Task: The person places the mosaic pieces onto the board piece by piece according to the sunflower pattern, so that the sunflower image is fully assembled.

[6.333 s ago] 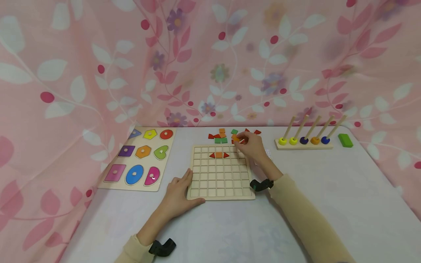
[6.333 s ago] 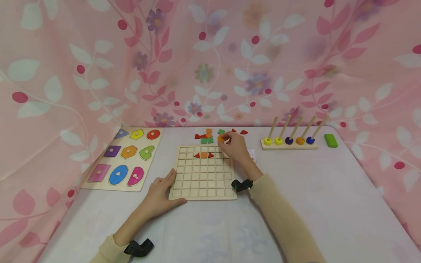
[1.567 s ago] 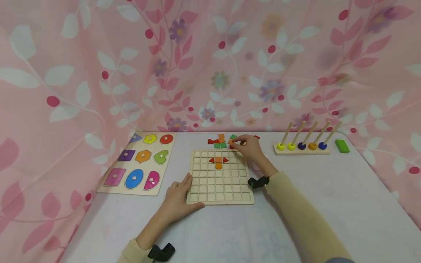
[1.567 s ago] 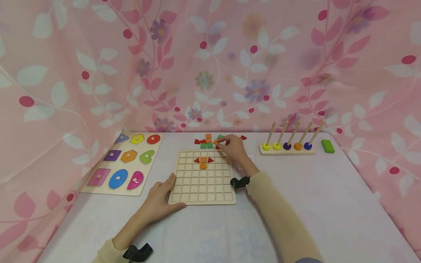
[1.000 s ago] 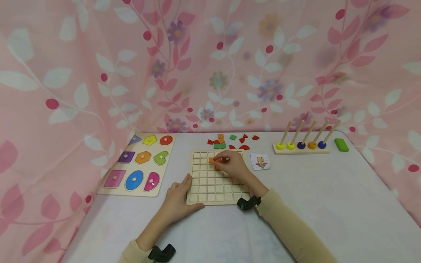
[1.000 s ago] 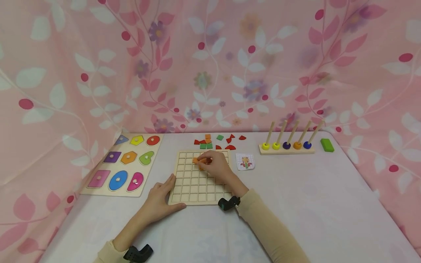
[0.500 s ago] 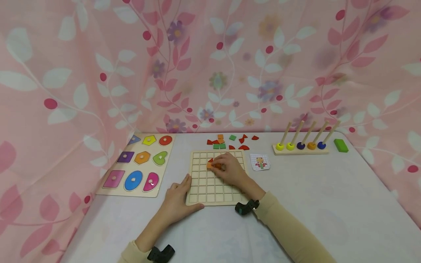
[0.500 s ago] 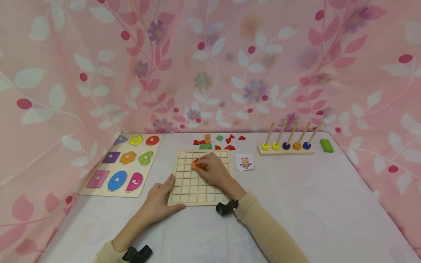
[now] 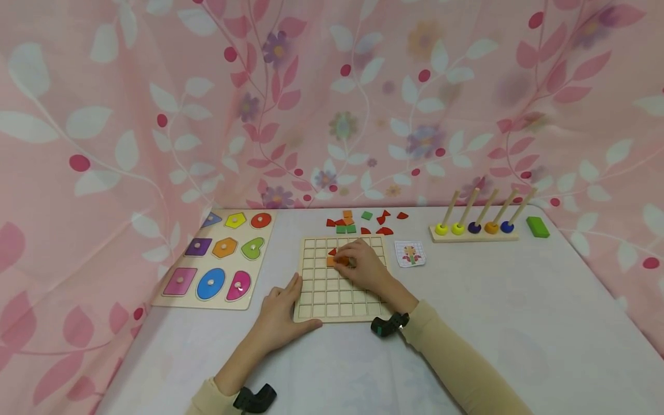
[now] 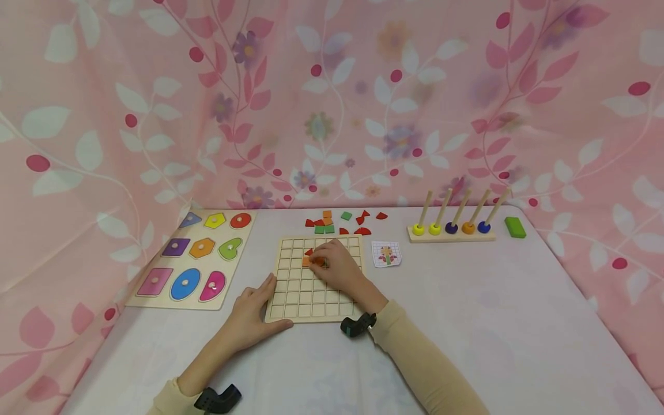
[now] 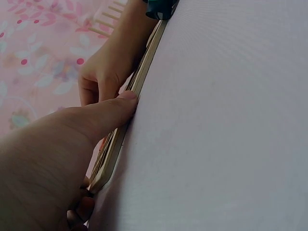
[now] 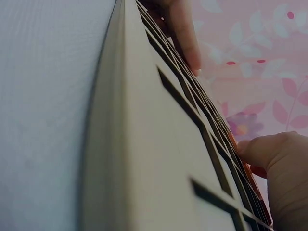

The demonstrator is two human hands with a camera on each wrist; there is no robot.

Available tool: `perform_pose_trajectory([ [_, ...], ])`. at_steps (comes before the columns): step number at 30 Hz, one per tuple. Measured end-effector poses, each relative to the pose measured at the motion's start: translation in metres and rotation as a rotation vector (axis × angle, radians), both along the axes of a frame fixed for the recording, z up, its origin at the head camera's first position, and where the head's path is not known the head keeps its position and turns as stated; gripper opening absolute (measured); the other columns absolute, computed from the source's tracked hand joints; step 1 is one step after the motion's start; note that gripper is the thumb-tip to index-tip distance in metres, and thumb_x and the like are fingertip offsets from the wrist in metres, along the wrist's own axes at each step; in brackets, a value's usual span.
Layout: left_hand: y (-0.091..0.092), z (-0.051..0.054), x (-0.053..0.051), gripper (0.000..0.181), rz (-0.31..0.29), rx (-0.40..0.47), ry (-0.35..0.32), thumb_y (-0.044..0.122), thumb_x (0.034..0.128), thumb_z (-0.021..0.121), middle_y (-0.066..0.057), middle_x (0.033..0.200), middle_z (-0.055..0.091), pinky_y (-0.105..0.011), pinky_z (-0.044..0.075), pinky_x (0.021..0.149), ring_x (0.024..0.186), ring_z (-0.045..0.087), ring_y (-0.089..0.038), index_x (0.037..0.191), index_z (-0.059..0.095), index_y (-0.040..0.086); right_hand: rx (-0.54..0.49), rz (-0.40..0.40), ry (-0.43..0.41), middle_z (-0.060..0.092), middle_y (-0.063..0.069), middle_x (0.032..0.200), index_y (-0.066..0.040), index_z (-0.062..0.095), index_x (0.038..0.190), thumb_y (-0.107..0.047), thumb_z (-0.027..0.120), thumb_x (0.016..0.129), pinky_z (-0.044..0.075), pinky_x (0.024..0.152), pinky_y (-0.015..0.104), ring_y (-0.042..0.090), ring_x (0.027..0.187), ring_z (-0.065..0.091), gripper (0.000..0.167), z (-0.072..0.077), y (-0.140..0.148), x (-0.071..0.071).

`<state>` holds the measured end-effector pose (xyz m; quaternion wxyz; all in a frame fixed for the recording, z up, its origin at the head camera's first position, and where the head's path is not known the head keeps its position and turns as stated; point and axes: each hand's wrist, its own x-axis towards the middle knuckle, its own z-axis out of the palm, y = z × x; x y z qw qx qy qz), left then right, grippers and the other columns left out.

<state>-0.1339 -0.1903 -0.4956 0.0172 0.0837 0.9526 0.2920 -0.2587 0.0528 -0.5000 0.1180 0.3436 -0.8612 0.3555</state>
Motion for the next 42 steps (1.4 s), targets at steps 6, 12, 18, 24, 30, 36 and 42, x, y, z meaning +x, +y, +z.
perform_pose_trajectory([
  [6,0.0,-0.001,-0.001,0.115,-0.002,-0.004,-0.002,0.061,0.077,0.089,-0.007,0.174,0.032,-0.035,0.042,0.082,0.114,0.046,-0.021,0.164,0.038,0.005,-0.003,-0.004,-0.023,0.078,0.008,0.115,-0.008,0.083,0.105,-0.016,0.083,0.094,0.052,0.094,0.044,0.026,0.108,0.063,0.014,-0.001,0.001,-0.001],
  [12,0.0,-0.003,-0.001,0.116,-0.002,-0.006,-0.002,0.063,0.077,0.088,-0.007,0.174,0.031,-0.034,0.042,0.081,0.113,0.045,-0.02,0.164,0.038,0.005,0.001,-0.012,-0.043,0.078,0.005,0.115,-0.01,0.083,0.106,-0.017,0.083,0.094,0.051,0.088,0.039,0.022,0.106,0.061,0.013,-0.002,0.0,-0.001],
  [18,0.0,-0.004,-0.001,0.116,-0.003,-0.014,0.003,0.064,0.0771,0.088,-0.007,0.174,0.031,-0.034,0.042,0.082,0.114,0.046,-0.02,0.164,0.038,0.004,0.013,-0.025,-0.052,0.078,0.002,0.114,-0.012,0.084,0.108,-0.019,0.082,0.095,0.048,0.081,0.033,0.018,0.102,0.058,0.015,-0.003,0.0,-0.001],
  [24,0.0,-0.004,-0.001,0.115,-0.001,-0.011,0.009,0.061,0.0769,0.089,-0.007,0.174,0.031,-0.034,0.042,0.083,0.113,0.046,-0.02,0.163,0.038,0.004,0.012,-0.034,-0.062,0.078,0.001,0.112,-0.012,0.082,0.113,-0.019,0.081,0.095,0.049,0.083,0.034,0.018,0.101,0.058,0.019,-0.001,0.0,0.0],
  [30,0.001,-0.003,-0.001,0.115,-0.003,-0.003,0.009,0.061,0.0773,0.089,-0.006,0.174,0.03,-0.034,0.042,0.083,0.113,0.046,-0.02,0.164,0.038,0.005,-0.035,-0.023,-0.085,0.078,0.003,0.114,-0.009,0.081,0.116,-0.018,0.081,0.095,0.051,0.092,0.042,0.022,0.107,0.062,0.023,0.004,0.001,0.0],
  [36,0.0,-0.004,-0.001,0.115,-0.004,-0.011,0.019,0.061,0.0771,0.089,-0.007,0.174,0.031,-0.036,0.043,0.085,0.115,0.047,-0.022,0.164,0.038,0.004,-0.132,-0.004,-0.172,0.077,0.008,0.121,-0.004,0.079,0.119,-0.018,0.082,0.095,0.056,0.089,0.047,0.028,0.112,0.065,0.028,0.023,0.004,-0.008],
  [42,0.0,-0.004,0.0,0.115,-0.011,-0.003,0.027,0.057,0.0771,0.091,-0.007,0.174,0.03,-0.038,0.042,0.088,0.115,0.047,-0.022,0.163,0.038,0.003,-0.118,-0.074,-0.274,0.075,0.011,0.124,-0.003,0.077,0.123,-0.021,0.078,0.099,0.05,0.078,0.037,0.032,0.11,0.063,0.03,0.043,0.016,-0.036],
])
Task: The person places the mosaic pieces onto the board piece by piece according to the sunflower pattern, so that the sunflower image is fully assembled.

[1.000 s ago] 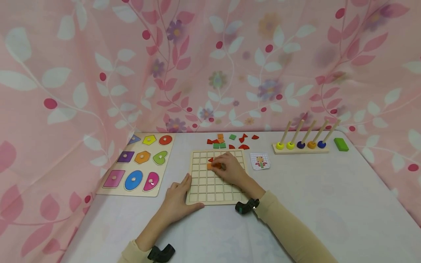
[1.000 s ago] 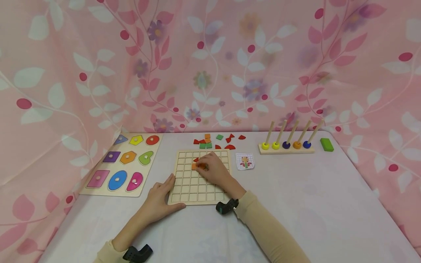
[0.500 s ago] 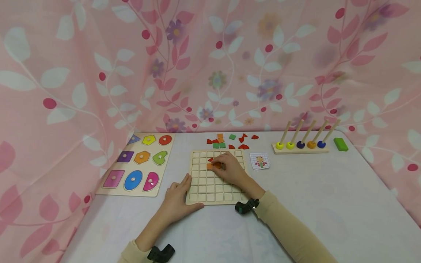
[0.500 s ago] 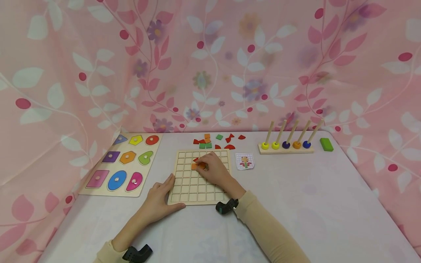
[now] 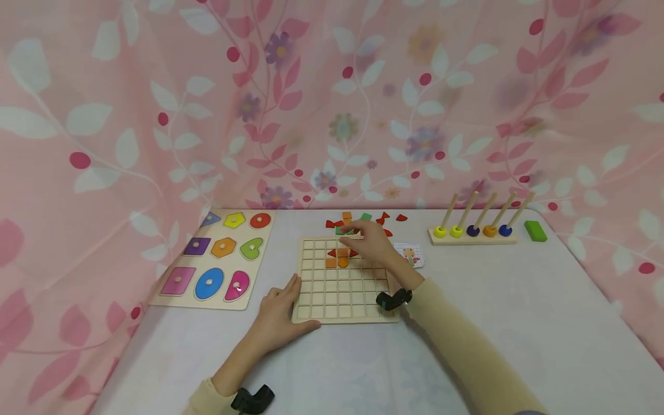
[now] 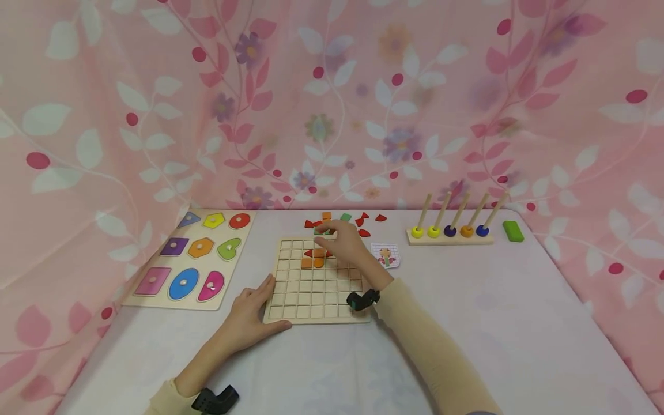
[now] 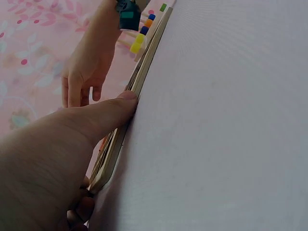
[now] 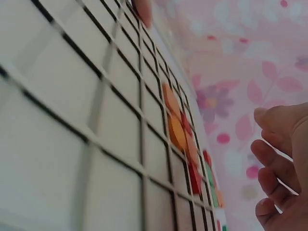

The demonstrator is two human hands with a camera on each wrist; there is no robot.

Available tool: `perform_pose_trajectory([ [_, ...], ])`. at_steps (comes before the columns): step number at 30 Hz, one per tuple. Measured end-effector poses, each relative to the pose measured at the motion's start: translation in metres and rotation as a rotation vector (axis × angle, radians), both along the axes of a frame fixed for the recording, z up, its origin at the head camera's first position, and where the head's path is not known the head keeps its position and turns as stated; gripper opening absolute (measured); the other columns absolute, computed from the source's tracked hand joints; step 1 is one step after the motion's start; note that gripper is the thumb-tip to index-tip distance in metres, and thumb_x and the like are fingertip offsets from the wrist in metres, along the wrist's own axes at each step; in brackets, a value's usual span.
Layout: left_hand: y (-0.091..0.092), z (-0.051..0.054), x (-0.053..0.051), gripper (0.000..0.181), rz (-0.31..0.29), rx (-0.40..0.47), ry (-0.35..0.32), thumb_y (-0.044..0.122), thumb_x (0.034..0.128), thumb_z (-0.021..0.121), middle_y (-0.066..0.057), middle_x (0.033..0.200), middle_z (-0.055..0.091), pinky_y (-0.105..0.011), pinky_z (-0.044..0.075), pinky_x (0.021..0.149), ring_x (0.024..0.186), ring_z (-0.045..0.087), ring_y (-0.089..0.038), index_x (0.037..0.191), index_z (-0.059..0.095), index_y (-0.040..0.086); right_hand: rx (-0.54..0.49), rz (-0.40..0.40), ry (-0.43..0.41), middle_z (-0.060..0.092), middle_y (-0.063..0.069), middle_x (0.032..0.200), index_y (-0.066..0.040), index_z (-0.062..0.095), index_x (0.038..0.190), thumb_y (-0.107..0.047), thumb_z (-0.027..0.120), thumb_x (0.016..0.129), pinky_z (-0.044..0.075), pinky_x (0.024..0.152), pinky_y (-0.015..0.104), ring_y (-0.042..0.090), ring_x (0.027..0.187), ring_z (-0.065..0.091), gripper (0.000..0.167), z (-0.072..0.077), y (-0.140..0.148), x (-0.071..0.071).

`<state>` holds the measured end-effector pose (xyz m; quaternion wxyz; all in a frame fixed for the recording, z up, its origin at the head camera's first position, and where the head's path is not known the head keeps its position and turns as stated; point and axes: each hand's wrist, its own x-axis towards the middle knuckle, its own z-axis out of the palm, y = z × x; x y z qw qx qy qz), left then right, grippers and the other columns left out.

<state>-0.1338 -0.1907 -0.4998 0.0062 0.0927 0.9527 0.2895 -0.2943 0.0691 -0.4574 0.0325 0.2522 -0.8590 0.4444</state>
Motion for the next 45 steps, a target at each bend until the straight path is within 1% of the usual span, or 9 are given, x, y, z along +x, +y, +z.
perform_pose_trajectory([
  [2,0.0,-0.001,0.0,0.115,-0.001,0.007,-0.002,0.058,0.0771,0.091,-0.007,0.174,0.03,-0.037,0.042,0.087,0.114,0.047,-0.021,0.163,0.038,0.003,0.01,-0.017,-0.009,0.074,0.014,0.125,-0.002,0.076,0.125,-0.02,0.076,0.1,0.049,0.078,0.039,0.034,0.111,0.062,0.031,0.001,0.004,-0.015],
  [8,0.0,-0.002,0.001,0.115,0.005,0.004,-0.008,0.059,0.0765,0.09,-0.007,0.174,0.031,-0.035,0.042,0.084,0.112,0.047,-0.02,0.163,0.038,0.004,0.037,-0.063,-0.023,0.073,0.017,0.129,0.001,0.074,0.128,-0.019,0.074,0.102,0.052,0.095,0.049,0.037,0.114,0.062,0.033,-0.01,0.011,-0.059],
  [10,0.0,-0.002,0.001,0.115,0.006,0.005,-0.007,0.06,0.0765,0.09,-0.007,0.174,0.031,-0.035,0.042,0.084,0.113,0.047,-0.02,0.163,0.039,0.004,0.037,-0.081,-0.039,0.073,0.018,0.129,0.001,0.073,0.13,-0.019,0.073,0.103,0.053,0.095,0.051,0.038,0.115,0.062,0.034,-0.013,0.012,-0.07],
  [14,0.0,-0.002,0.0,0.115,0.004,0.001,-0.002,0.06,0.0766,0.09,-0.007,0.174,0.031,-0.035,0.042,0.085,0.113,0.047,-0.02,0.163,0.039,0.004,0.05,-0.114,-0.076,0.07,0.018,0.132,0.0,0.071,0.133,-0.02,0.071,0.104,0.053,0.091,0.047,0.036,0.114,0.061,0.035,-0.017,0.01,-0.083],
  [22,0.0,-0.004,0.0,0.116,0.01,0.002,-0.008,0.061,0.0755,0.09,-0.005,0.174,0.031,-0.032,0.041,0.081,0.11,0.045,-0.018,0.163,0.039,0.005,0.086,-0.105,-0.111,0.07,0.02,0.129,-0.003,0.073,0.133,-0.023,0.072,0.103,0.049,0.078,0.034,0.033,0.105,0.063,0.036,-0.026,0.003,-0.092],
  [27,0.0,-0.002,-0.001,0.116,0.012,0.005,-0.006,0.061,0.0755,0.091,-0.004,0.174,0.03,-0.032,0.041,0.081,0.111,0.045,-0.017,0.164,0.038,0.005,0.114,-0.114,-0.093,0.07,0.018,0.129,-0.003,0.073,0.133,-0.023,0.072,0.104,0.048,0.076,0.037,0.032,0.099,0.062,0.035,-0.023,0.0,-0.095],
  [34,0.001,0.0,-0.001,0.116,0.002,-0.005,-0.003,0.06,0.0762,0.09,-0.008,0.174,0.031,-0.035,0.041,0.084,0.113,0.047,-0.02,0.164,0.038,0.004,0.157,-0.126,-0.079,0.07,0.018,0.135,-0.002,0.073,0.133,-0.02,0.071,0.104,0.052,0.083,0.042,0.032,0.104,0.065,0.034,-0.022,-0.002,-0.098],
  [40,0.001,0.0,-0.002,0.117,0.003,0.0,-0.005,0.06,0.076,0.091,-0.008,0.174,0.031,-0.034,0.04,0.082,0.112,0.046,-0.019,0.164,0.037,0.005,0.179,-0.126,-0.07,0.072,0.018,0.128,-0.002,0.075,0.129,-0.016,0.068,0.106,0.055,0.087,0.044,0.033,0.103,0.067,0.028,-0.022,-0.002,-0.102],
  [45,0.001,0.0,-0.001,0.117,-0.002,0.003,-0.01,0.06,0.0762,0.091,-0.008,0.174,0.031,-0.033,0.04,0.082,0.111,0.046,-0.018,0.164,0.036,0.005,0.201,-0.117,-0.078,0.072,0.018,0.129,-0.002,0.074,0.13,-0.014,0.066,0.106,0.056,0.092,0.045,0.035,0.109,0.068,0.028,-0.02,-0.001,-0.103],
])
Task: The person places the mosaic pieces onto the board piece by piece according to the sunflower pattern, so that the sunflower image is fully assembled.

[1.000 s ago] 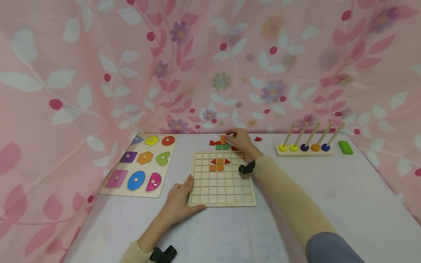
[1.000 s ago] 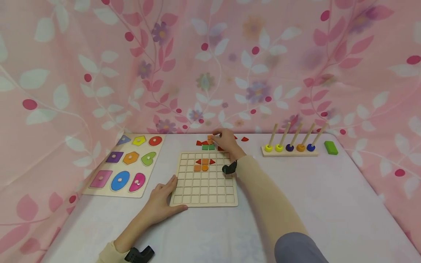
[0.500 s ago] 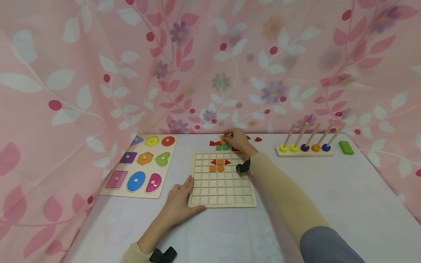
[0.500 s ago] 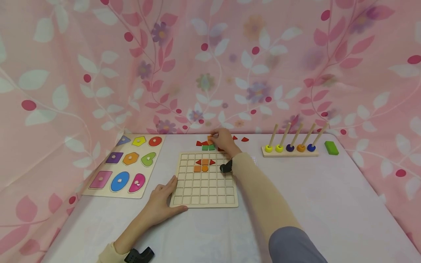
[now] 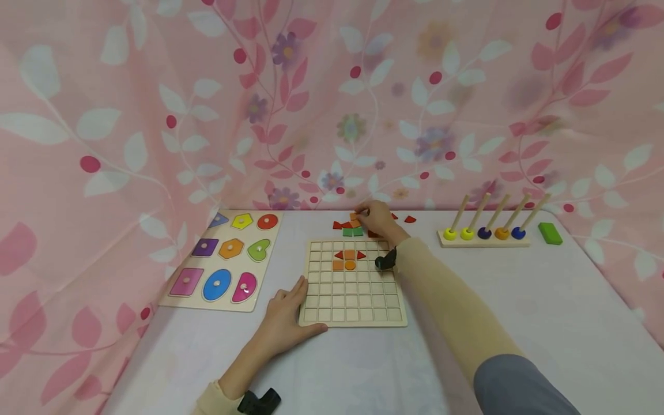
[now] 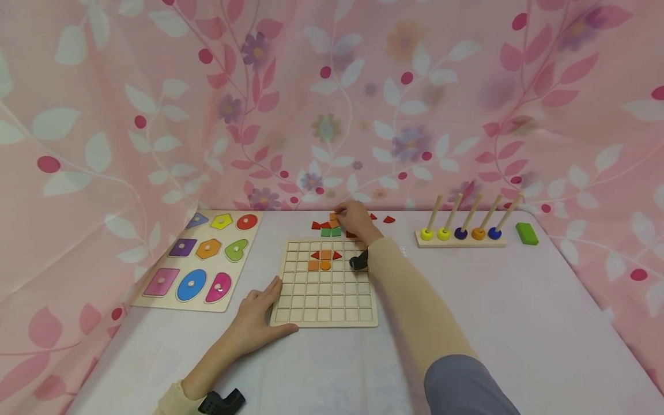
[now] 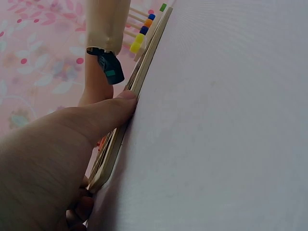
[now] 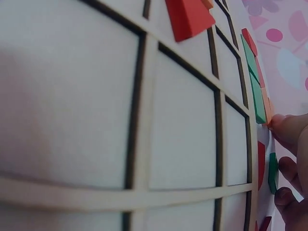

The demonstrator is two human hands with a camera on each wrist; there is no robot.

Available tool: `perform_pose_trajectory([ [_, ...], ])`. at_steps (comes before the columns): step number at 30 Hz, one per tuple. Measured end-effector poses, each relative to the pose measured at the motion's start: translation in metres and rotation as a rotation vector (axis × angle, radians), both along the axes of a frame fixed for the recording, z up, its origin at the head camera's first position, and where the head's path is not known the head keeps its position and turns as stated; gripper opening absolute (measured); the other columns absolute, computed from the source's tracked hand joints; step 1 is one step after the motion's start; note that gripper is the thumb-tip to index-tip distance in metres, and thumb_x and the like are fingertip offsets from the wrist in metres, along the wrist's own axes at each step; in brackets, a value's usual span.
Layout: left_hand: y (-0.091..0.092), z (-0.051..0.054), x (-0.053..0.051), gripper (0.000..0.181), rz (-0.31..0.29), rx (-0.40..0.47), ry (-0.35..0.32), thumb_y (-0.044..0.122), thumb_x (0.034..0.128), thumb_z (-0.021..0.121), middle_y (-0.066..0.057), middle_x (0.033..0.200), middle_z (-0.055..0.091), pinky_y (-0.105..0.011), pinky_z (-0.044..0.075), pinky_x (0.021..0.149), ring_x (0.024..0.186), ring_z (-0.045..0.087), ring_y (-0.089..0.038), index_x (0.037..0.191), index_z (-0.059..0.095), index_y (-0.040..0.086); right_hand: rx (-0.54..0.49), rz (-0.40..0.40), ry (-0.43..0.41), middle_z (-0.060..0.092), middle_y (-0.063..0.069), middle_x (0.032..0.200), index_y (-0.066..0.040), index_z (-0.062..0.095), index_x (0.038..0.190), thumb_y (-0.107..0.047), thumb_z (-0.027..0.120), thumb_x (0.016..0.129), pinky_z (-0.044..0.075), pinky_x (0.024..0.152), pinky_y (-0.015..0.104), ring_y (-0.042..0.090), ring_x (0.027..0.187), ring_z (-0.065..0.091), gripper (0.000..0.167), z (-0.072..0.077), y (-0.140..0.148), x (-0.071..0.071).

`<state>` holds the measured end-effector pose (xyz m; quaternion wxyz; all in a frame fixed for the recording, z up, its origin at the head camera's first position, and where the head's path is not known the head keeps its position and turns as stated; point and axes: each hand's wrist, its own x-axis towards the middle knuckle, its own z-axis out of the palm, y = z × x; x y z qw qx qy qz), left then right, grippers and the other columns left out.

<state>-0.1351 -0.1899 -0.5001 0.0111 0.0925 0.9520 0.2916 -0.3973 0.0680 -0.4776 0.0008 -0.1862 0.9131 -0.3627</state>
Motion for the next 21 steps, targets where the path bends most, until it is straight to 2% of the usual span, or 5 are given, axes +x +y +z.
perform_pose_trajectory([
  [11,0.0008,0.0003,0.0005,0.116,0.002,0.003,-0.005,0.06,0.0764,0.09,-0.006,0.174,0.031,-0.032,0.041,0.082,0.111,0.045,-0.018,0.164,0.038,0.005,0.067,0.036,-0.036,0.066,0.018,0.139,-0.003,0.072,0.133,-0.015,0.064,0.106,0.054,0.096,0.046,0.035,0.115,0.063,0.031,0.0095,0.0029,0.0012],
  [16,0.0004,0.0008,0.0006,0.116,0.004,0.005,-0.007,0.061,0.0762,0.09,-0.006,0.174,0.032,-0.033,0.041,0.081,0.111,0.045,-0.018,0.164,0.038,0.005,0.055,0.046,-0.012,0.069,0.018,0.135,-0.003,0.074,0.131,-0.015,0.067,0.105,0.054,0.092,0.046,0.034,0.108,0.063,0.03,0.007,0.0031,0.0006],
  [21,-0.0004,0.0006,0.0009,0.116,0.0,0.003,-0.002,0.06,0.0767,0.09,-0.006,0.174,0.031,-0.034,0.041,0.084,0.111,0.046,-0.018,0.164,0.038,0.005,0.06,0.065,0.021,0.07,0.017,0.133,-0.004,0.076,0.128,-0.019,0.068,0.106,0.051,0.081,0.039,0.028,0.095,0.063,0.028,0.0033,0.0023,0.0003],
])
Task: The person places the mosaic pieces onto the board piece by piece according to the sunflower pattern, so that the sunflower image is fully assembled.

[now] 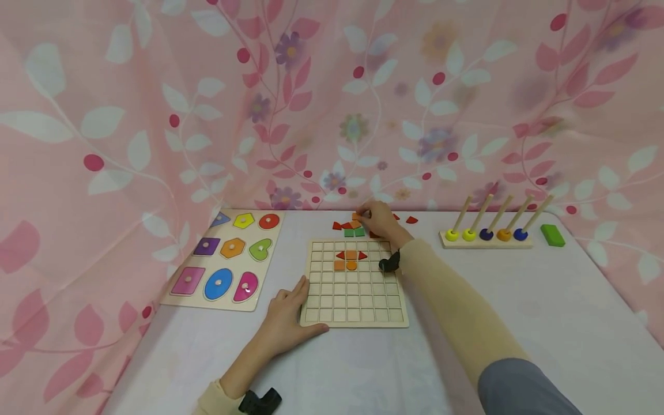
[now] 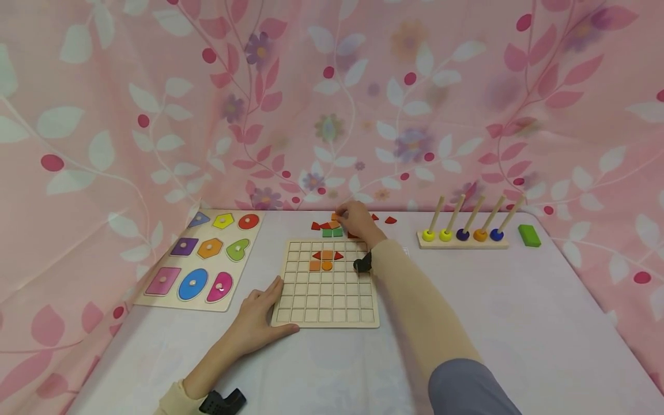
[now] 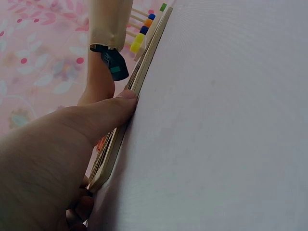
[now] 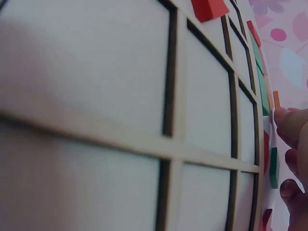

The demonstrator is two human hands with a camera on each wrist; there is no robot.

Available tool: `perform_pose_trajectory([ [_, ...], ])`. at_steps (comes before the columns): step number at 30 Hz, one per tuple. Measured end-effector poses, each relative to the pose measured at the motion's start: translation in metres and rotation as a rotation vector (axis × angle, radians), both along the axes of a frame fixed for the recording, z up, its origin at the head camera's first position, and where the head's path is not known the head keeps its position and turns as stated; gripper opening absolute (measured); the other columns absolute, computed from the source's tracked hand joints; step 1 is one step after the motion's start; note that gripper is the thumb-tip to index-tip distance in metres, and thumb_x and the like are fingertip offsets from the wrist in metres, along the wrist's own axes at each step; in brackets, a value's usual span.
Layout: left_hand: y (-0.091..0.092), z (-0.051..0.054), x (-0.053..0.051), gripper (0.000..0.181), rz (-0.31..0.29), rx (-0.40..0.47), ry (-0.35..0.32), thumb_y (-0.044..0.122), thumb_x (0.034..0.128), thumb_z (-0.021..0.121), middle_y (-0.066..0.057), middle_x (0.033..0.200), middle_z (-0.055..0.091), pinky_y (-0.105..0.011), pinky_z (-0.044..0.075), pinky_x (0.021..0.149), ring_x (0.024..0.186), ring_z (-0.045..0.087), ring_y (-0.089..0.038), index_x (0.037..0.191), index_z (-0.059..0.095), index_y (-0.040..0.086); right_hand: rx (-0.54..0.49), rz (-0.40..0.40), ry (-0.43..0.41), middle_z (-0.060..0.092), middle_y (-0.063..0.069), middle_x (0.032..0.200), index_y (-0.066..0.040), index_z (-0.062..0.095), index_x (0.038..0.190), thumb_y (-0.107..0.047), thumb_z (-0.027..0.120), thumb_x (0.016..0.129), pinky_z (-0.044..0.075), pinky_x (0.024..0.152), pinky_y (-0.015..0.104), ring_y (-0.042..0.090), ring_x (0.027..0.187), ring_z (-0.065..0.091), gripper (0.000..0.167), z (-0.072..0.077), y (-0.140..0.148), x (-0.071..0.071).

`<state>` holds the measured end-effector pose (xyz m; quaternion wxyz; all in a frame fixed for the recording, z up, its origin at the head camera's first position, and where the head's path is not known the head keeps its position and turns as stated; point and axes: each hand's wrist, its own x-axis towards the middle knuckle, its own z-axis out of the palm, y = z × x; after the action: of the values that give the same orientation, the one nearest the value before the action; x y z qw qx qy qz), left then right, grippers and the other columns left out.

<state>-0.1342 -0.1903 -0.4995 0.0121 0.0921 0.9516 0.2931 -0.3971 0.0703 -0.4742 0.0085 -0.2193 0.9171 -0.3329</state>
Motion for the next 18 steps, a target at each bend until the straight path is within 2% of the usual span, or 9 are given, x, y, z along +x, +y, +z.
perform_pose_trajectory([
  [3,0.001,-0.001,0.001,0.116,-0.002,-0.002,0.0,0.06,0.0769,0.09,-0.006,0.174,0.031,-0.034,0.04,0.084,0.111,0.045,-0.018,0.164,0.038,0.005,-0.004,0.007,0.023,0.07,0.017,0.134,-0.006,0.077,0.127,-0.022,0.068,0.106,0.047,0.076,0.037,0.026,0.089,0.059,0.028,-0.001,0.003,0.002],
  [6,0.001,0.0,0.001,0.116,-0.002,-0.006,-0.004,0.06,0.0772,0.089,-0.006,0.174,0.03,-0.034,0.04,0.083,0.11,0.045,-0.017,0.164,0.037,0.005,-0.03,0.024,0.057,0.071,0.016,0.133,-0.006,0.078,0.126,-0.021,0.068,0.106,0.051,0.084,0.041,0.031,0.098,0.062,0.027,0.003,0.008,0.009],
  [9,0.001,0.002,0.001,0.116,0.001,-0.009,-0.003,0.059,0.0772,0.09,-0.007,0.174,0.03,-0.034,0.04,0.083,0.11,0.045,-0.018,0.165,0.036,0.005,-0.058,0.048,0.107,0.071,0.016,0.131,-0.006,0.079,0.124,-0.017,0.068,0.105,0.052,0.095,0.048,0.034,0.111,0.062,0.024,0.007,0.014,0.023],
  [14,0.001,0.003,0.001,0.116,0.003,-0.018,0.0,0.06,0.0772,0.09,-0.007,0.174,0.03,-0.034,0.041,0.084,0.11,0.046,-0.018,0.164,0.036,0.004,-0.131,0.083,0.181,0.073,0.015,0.125,-0.006,0.08,0.119,-0.012,0.072,0.102,0.054,0.09,0.05,0.035,0.108,0.065,0.02,0.007,0.025,0.059],
  [18,0.0,0.003,0.001,0.117,0.005,-0.018,-0.014,0.06,0.0776,0.089,-0.006,0.174,0.029,-0.033,0.041,0.083,0.11,0.045,-0.018,0.165,0.035,0.005,-0.19,0.086,0.167,0.075,0.014,0.122,-0.008,0.082,0.117,-0.012,0.076,0.099,0.056,0.085,0.046,0.032,0.107,0.066,0.02,0.003,0.032,0.094],
])
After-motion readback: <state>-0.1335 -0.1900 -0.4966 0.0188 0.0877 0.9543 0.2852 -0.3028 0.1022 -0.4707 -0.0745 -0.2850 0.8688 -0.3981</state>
